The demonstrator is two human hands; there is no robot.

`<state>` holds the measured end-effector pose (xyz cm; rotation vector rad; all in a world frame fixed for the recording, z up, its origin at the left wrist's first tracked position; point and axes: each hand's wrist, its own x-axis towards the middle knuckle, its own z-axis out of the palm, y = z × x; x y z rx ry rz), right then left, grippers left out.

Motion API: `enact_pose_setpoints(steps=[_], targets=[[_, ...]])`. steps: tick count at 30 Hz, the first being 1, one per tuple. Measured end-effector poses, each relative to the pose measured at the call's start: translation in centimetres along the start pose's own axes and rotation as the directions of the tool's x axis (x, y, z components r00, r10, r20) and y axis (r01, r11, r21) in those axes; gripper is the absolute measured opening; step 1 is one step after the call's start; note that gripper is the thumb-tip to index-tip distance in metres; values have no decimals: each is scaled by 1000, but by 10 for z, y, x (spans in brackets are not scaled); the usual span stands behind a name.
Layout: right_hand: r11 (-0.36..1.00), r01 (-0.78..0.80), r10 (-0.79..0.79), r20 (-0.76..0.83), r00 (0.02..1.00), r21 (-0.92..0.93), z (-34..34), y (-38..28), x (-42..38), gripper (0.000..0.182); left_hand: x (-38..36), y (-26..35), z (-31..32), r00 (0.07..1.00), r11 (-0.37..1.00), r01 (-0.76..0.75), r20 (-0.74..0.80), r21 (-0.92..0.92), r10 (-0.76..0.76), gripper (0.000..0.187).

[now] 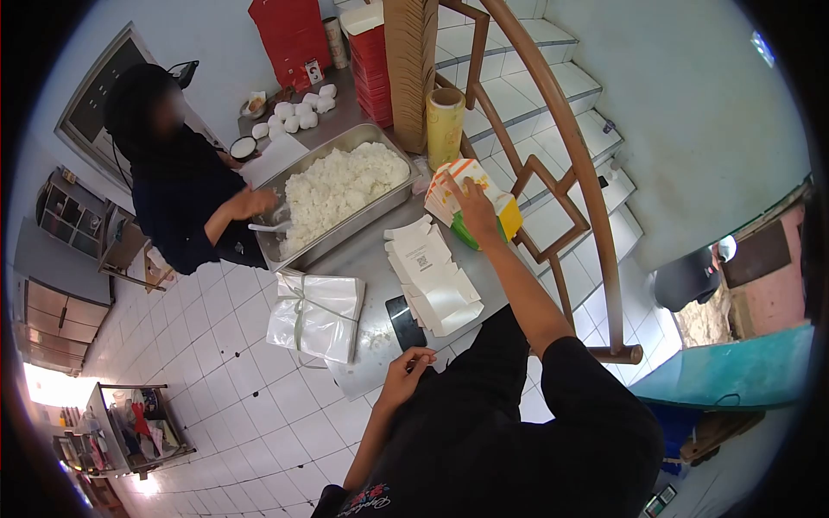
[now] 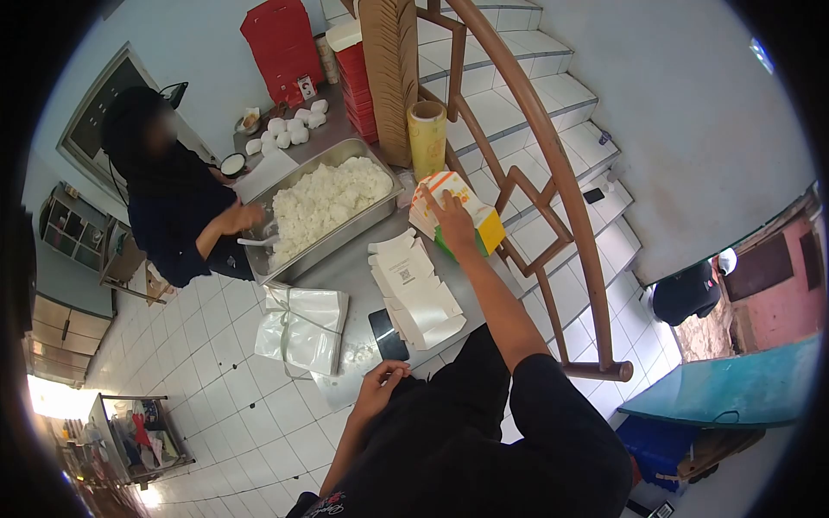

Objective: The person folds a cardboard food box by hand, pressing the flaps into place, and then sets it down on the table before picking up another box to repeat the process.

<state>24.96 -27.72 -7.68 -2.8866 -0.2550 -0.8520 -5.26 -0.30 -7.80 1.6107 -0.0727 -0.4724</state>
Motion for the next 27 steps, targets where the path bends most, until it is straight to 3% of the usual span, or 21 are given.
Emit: enact_pose_setpoints(steps=[2,9,12,15,17,18,19,21,22,26,27], targets=[[999,30,-26,174,984,-21,11,-7,10,87,0,8,0,1000,999,-22,5,23,22,20],[997,-22,46,352,935,-70,81,-4,2,62,7,5,-3,1000,999,-19,-14,31,19,21],[991,-133,115,489,865,1,80,5,15,53,7,10,-5,1000,1000,-10,-8,19,11,21],[996,-37,77,623,778,-77,60,20,22,50,9,2,-5,1000,1000,-14,-12,6,14,21],[987,-129,164,627,762,-101,32,27,24,57,11,0,-5,1000,999,-27,0,17,27,21],[977,-94,200,684,701,-190,35,33,26,82,12,1,-5,1000,1000,-25,-7,9,25,21],[978,-82,192,689,699,-190,35,41,23,82,12,2,-5,1000,999,-27,-7,17,27,20],[965,-209,248,823,512,-161,-2,40,24,98,13,4,-4,999,1000,-27,-17,14,28,20],[962,-225,246,847,471,-155,9,49,14,116,14,5,-4,999,999,-27,-15,18,28,20],[954,-272,259,800,541,-125,8,48,-18,116,14,-2,-4,999,999,-35,-7,12,35,20],[957,-274,260,718,645,-101,15,49,-30,113,15,-4,-4,999,999,-37,-8,6,37,20]])
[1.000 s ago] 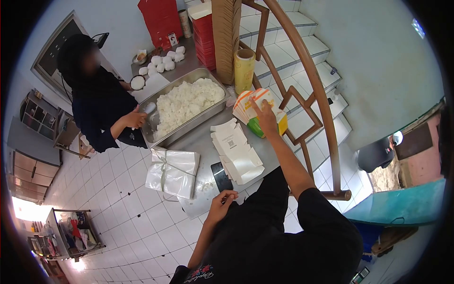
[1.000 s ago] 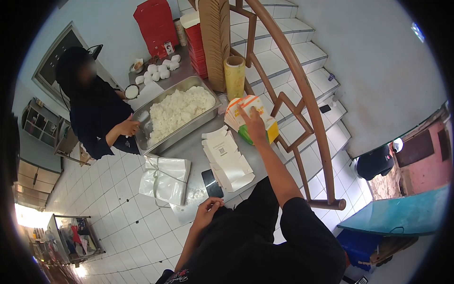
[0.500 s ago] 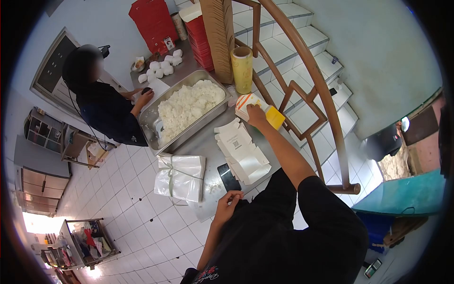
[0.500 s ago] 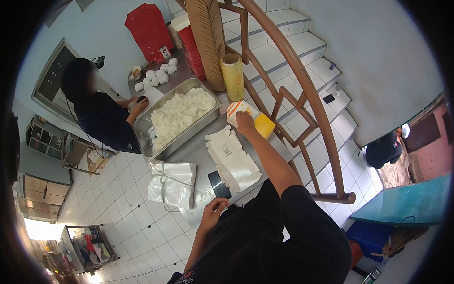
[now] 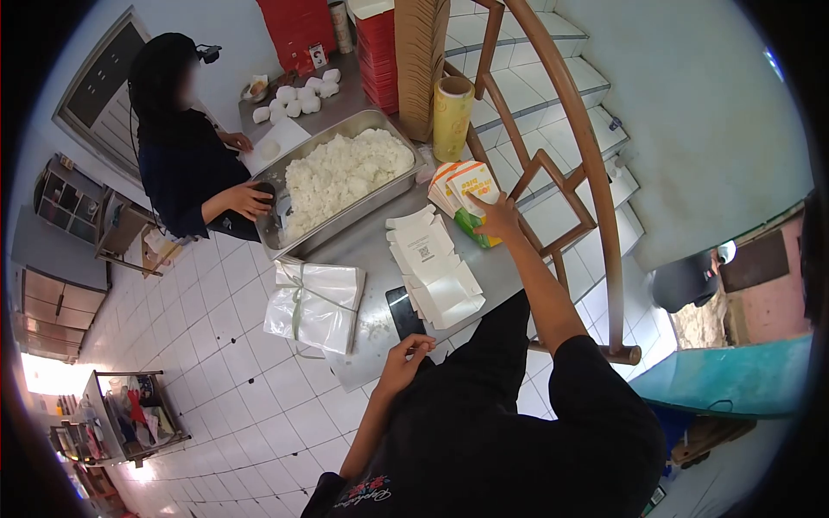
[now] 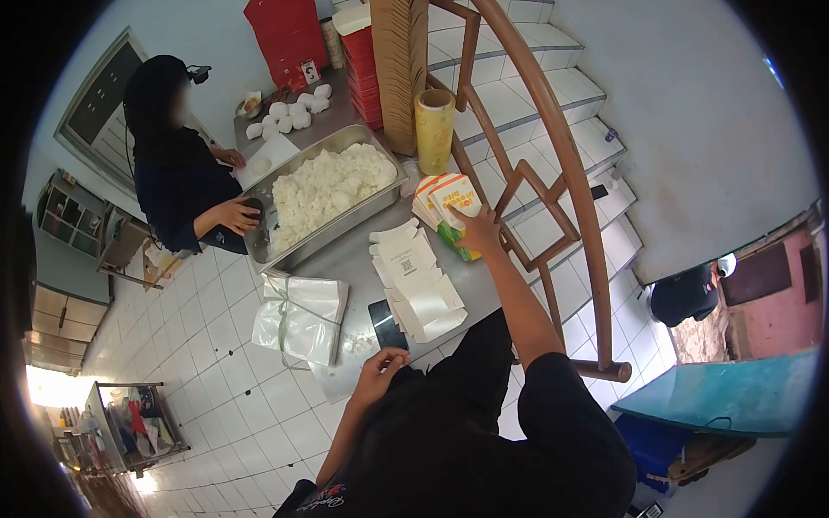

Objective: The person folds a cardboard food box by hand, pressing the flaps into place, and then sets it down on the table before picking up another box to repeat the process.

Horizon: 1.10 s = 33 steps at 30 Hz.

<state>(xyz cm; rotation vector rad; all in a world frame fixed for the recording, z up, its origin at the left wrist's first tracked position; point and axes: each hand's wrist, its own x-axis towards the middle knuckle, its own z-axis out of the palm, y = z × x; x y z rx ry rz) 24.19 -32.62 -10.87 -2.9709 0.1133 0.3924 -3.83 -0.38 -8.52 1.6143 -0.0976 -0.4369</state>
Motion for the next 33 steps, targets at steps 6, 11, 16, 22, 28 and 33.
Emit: enact_pose_setpoints(steps=[6,11,16,22,28,33], targets=[[994,53,-46,-79,996,94,-6,17,-11,106,-2,1,0,1000,1000,20,17,-9,-19,20],[993,119,-119,18,993,16,-38,34,10,107,-6,-3,0,999,999,33,0,1,-33,21],[993,75,-66,101,993,-90,-77,9,23,109,-6,-6,3,999,999,37,3,7,-37,21],[993,109,-104,130,986,-35,-42,7,44,118,-6,4,5,1000,1000,26,-13,0,-26,21],[857,182,26,-392,919,483,3,33,6,107,-7,-19,0,997,995,53,-55,-84,-58,20],[842,316,56,-653,755,438,65,53,-14,88,44,-46,10,992,958,100,107,-270,-74,25]])
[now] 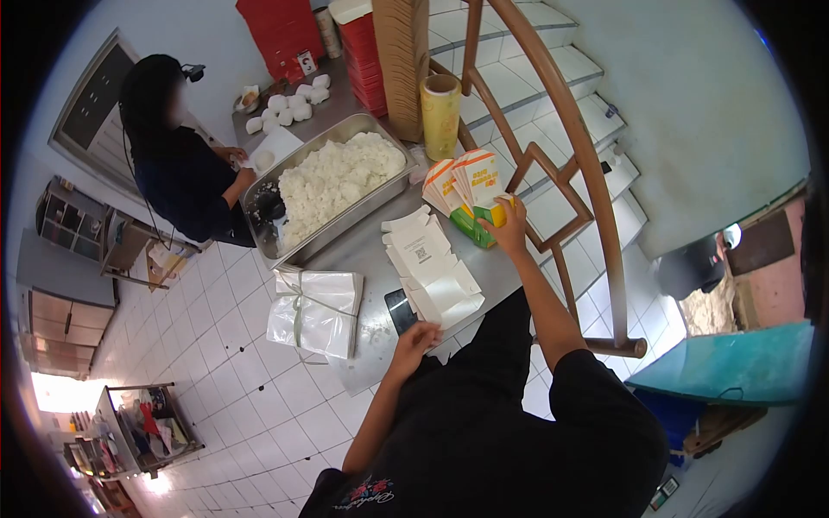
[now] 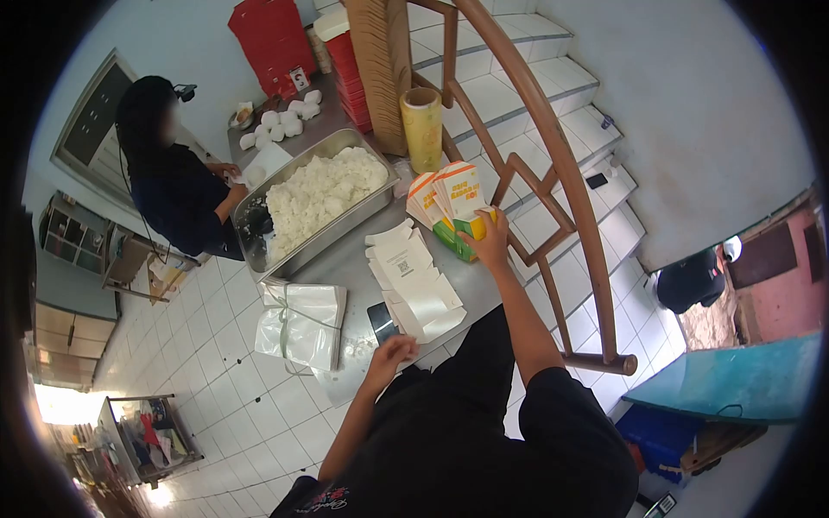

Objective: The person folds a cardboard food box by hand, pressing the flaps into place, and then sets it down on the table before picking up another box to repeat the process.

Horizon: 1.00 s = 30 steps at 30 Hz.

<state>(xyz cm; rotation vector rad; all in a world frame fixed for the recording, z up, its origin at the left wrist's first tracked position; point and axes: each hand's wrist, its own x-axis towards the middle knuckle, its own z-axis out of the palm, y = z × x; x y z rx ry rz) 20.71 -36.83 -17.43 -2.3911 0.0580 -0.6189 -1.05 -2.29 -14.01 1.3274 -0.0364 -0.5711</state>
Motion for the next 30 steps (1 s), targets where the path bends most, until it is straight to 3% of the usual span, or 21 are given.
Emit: enact_pose_setpoints(steps=[1,3,5,8,10,11,14,16,19,26,28,30], targets=[[997,69,-71,-96,993,-24,3,-2,-8,87,24,2,4,999,999,28,18,28,-29,27],[998,50,-53,-126,991,-27,4,-14,-21,89,78,20,17,997,990,23,69,138,-33,37],[999,35,-39,-156,987,-29,-1,-28,-33,90,142,27,36,998,992,33,41,123,-39,45],[997,-70,63,-157,986,-39,-7,-38,-36,97,234,11,58,999,987,44,-7,156,-44,57],[990,-128,133,-85,987,62,-6,-28,-37,104,293,-31,55,979,880,-149,-58,451,195,55],[989,-133,138,-97,986,62,-7,-28,-37,104,303,-38,53,979,876,-155,-46,456,197,55],[982,-166,169,-28,985,93,-15,-20,-40,105,305,-41,66,973,896,-175,-70,409,222,46],[980,-101,98,24,995,170,-17,-17,-40,102,294,-42,69,947,918,-185,-187,351,262,28],[973,-115,100,84,991,202,-25,-16,-40,101,289,-38,70,960,905,-130,-177,404,217,13],[960,-66,58,37,998,272,-54,-21,-45,99,270,-6,90,949,957,-241,-167,164,267,7],[910,-226,209,86,974,348,-61,-28,-46,97,268,0,95,943,957,-250,-190,145,275,6],[936,-170,160,58,985,307,-68,-31,-43,98,267,3,97,942,959,-256,-193,118,275,6]])
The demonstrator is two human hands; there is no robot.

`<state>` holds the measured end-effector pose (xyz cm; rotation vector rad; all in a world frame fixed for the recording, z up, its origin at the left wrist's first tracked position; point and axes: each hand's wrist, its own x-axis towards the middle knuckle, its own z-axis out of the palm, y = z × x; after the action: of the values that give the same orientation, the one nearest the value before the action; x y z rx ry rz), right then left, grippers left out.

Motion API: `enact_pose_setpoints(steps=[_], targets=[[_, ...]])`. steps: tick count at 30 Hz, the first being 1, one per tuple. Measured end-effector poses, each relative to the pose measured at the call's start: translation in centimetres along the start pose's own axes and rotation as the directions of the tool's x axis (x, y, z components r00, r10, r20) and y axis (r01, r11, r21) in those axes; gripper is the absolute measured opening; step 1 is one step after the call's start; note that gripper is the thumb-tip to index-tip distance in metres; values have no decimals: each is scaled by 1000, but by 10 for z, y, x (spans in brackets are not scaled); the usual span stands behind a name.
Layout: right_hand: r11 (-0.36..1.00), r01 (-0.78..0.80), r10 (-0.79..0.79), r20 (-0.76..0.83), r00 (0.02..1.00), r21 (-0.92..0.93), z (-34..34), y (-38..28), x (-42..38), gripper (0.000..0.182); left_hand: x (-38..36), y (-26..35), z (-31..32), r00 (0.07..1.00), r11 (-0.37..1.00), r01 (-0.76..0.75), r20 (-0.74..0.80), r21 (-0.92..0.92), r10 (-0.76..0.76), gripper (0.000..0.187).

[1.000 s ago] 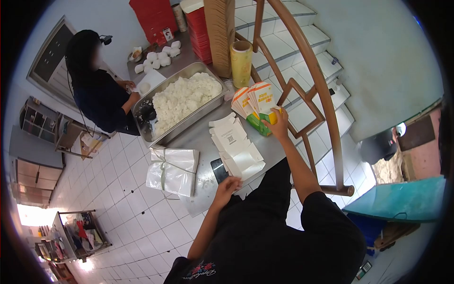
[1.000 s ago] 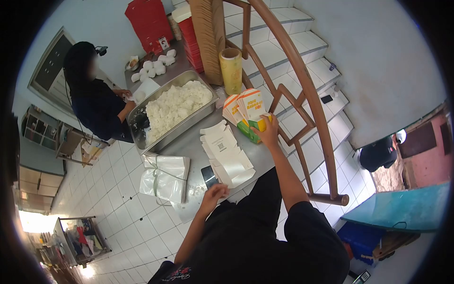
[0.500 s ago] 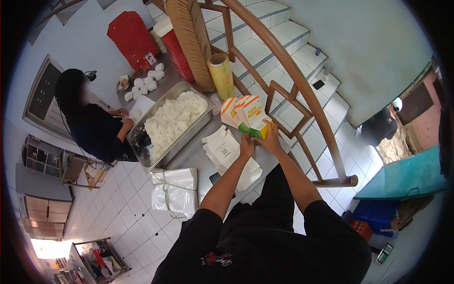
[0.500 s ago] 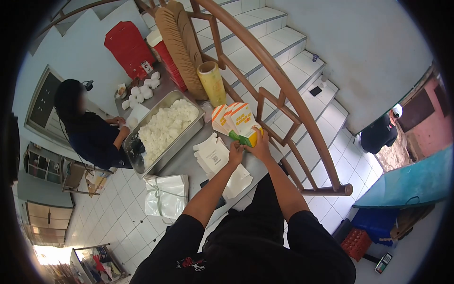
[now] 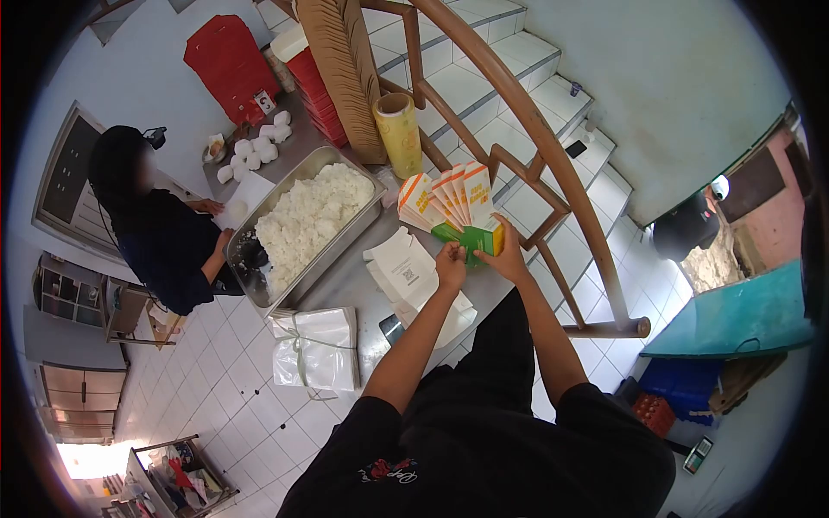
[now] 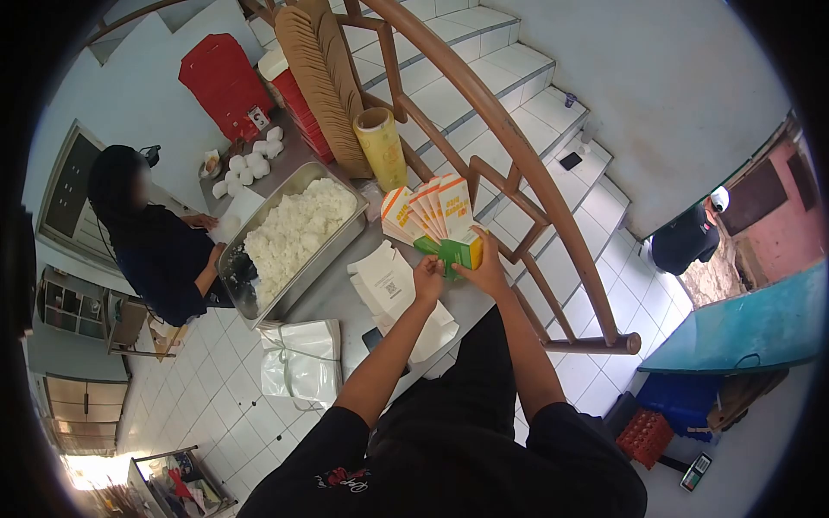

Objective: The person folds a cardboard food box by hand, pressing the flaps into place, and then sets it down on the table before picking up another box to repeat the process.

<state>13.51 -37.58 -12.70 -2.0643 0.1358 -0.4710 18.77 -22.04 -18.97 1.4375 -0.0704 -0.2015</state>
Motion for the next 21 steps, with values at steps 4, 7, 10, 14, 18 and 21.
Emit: enact_pose_setpoints(steps=[4,7,10,14,18,21], targets=[[993,-92,84,102,991,74,-13,3,11,99,1,15,-5,999,999,-33,40,3,33,6],[978,-149,120,192,974,146,-22,4,9,99,-2,29,-10,995,995,-83,67,50,79,8],[977,-141,113,171,979,163,-14,5,7,102,-4,38,-7,984,995,-96,152,24,91,12],[989,-14,13,11,1000,146,5,-17,-1,100,-15,48,4,935,974,-224,280,-6,217,14],[1000,-10,10,-15,1000,-20,1,-36,-4,103,-25,63,-5,910,973,-221,373,69,180,14],[955,-104,88,70,994,277,0,-41,-12,99,-38,87,-16,903,967,-193,415,167,109,15]])
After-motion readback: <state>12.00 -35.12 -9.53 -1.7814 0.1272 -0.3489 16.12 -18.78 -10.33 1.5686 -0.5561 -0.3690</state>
